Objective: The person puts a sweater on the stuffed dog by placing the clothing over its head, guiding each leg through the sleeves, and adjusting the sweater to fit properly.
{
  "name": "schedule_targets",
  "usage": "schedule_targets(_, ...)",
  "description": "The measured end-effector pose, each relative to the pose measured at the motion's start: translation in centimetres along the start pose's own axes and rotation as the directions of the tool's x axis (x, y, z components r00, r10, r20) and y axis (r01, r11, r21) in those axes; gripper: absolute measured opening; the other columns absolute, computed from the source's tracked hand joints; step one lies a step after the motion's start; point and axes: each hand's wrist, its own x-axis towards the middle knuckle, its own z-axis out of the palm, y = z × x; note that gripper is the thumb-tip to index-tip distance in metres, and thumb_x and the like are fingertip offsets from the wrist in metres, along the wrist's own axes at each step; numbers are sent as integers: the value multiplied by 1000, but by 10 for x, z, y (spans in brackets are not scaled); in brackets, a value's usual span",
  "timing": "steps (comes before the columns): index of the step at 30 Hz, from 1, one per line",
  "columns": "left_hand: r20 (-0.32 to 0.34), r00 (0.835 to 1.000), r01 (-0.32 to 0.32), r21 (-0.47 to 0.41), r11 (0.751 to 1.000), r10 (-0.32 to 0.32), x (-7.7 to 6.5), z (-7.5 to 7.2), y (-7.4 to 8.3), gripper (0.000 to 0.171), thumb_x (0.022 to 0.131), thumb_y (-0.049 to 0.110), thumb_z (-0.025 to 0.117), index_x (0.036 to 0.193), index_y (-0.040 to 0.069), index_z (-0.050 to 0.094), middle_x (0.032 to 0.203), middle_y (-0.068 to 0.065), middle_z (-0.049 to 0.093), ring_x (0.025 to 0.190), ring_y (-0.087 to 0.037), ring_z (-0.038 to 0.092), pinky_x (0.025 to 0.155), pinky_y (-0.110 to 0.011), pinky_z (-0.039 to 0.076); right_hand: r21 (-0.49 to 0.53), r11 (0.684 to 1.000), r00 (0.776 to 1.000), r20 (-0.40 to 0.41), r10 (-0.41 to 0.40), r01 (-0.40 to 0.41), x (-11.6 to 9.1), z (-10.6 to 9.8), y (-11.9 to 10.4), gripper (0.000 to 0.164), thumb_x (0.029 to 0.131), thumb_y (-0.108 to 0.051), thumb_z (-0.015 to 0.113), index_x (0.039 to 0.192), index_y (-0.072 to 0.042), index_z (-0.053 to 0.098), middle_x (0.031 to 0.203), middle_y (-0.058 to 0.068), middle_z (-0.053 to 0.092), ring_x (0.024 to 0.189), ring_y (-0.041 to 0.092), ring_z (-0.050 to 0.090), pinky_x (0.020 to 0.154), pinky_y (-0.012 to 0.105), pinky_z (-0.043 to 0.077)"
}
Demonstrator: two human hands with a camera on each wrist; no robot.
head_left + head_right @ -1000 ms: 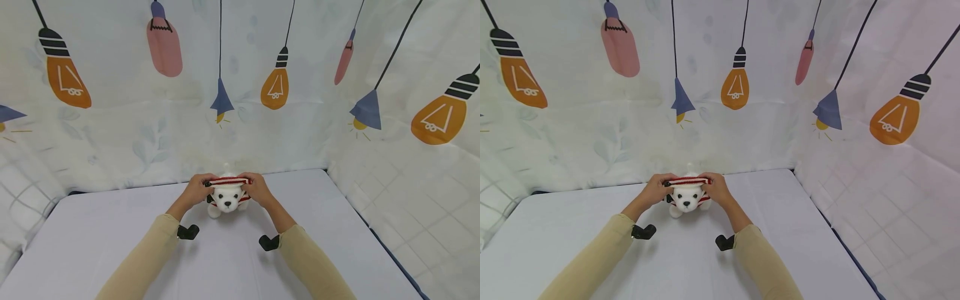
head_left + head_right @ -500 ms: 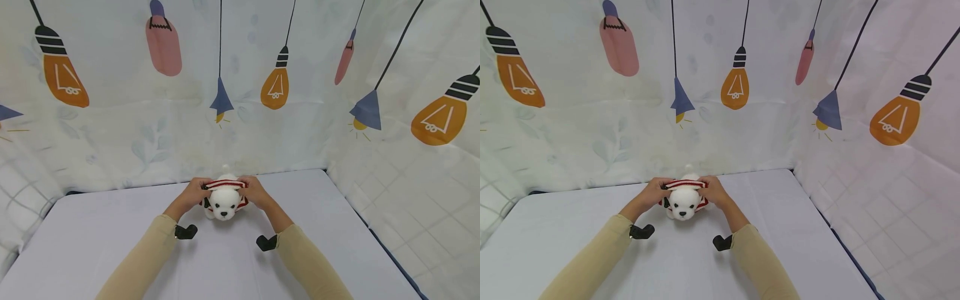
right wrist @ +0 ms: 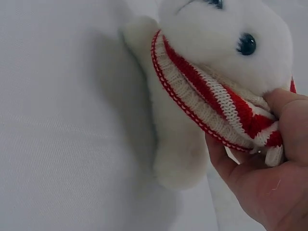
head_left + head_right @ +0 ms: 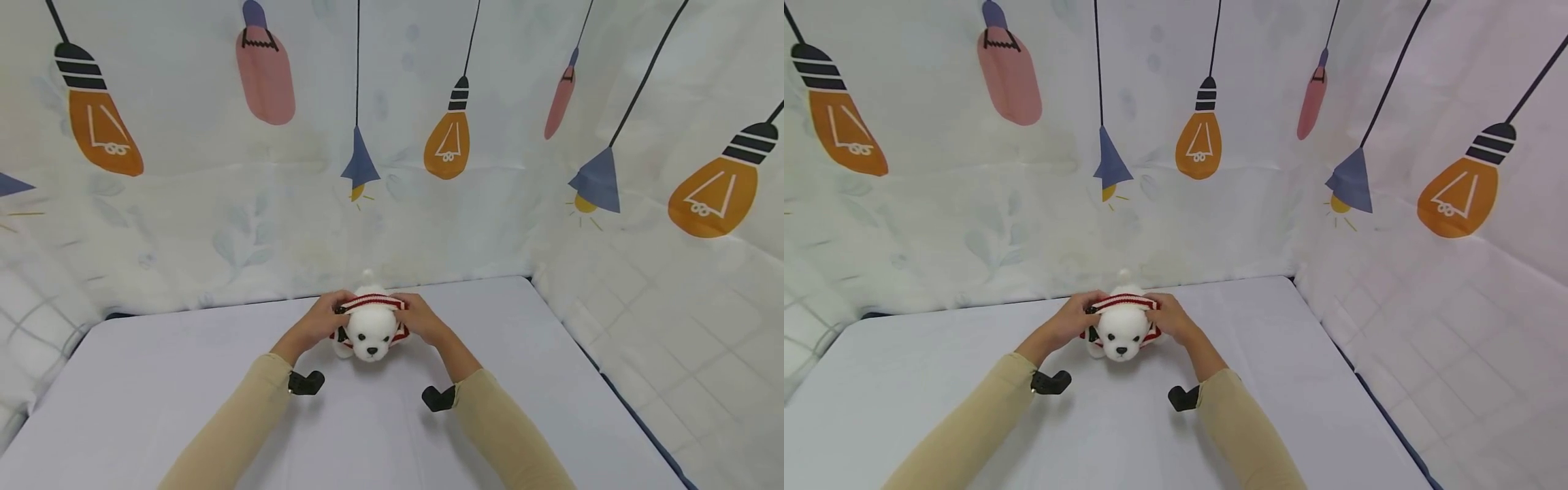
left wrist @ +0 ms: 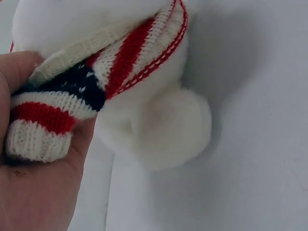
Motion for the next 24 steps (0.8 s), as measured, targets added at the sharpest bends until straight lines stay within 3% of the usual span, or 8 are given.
schedule_targets(7,64,998,33,-45,998,-30,2,-4,-9,39,87,0,54,125,6,61,124,-12,61,103,-18,57,80,-30,50,-27,999,997,73,-21,23,-1,-2,0,35,90,0,53,121,-9,66,116,8,67,100,15,60,83,31,53)
schedule_targets(14,172,985,31,-98,995,-14,3,-1,-17,40,87,-2,57,126,6,61,118,-9,65,96,-18,57,69,-30,49,-46,998,996,79,44,-41,-3,1,7,25,92,-1,54,110,-7,70,101,7,69,84,12,58,71,26,52)
schedule_targets(16,152,988,28,-72,997,-17,3,1,-19,37,90,2,57,126,10,62,121,-8,63,103,-20,55,73,-30,49,-57,997,997,54,56,-53,-3,3,10,22,94,-4,55,110,-9,70,103,6,68,86,13,58,72,27,52)
schedule_targets(20,42,999,15,15,1000,-15,3,2,-20,33,93,6,57,123,18,61,131,-6,58,126,-26,48,87,-35,47,-95,995,999,-28,26,-28,-2,2,12,19,96,-14,58,111,-14,68,114,7,65,103,19,58,82,35,51)
schedule_targets(24,-25,1000,11,68,998,-9,-2,-1,-27,37,87,3,62,122,15,61,130,-9,59,124,-29,50,89,-37,46,-164,986,996,-91,-2,-13,-2,1,19,23,94,-17,61,117,-16,65,123,7,62,118,25,54,93,44,48)
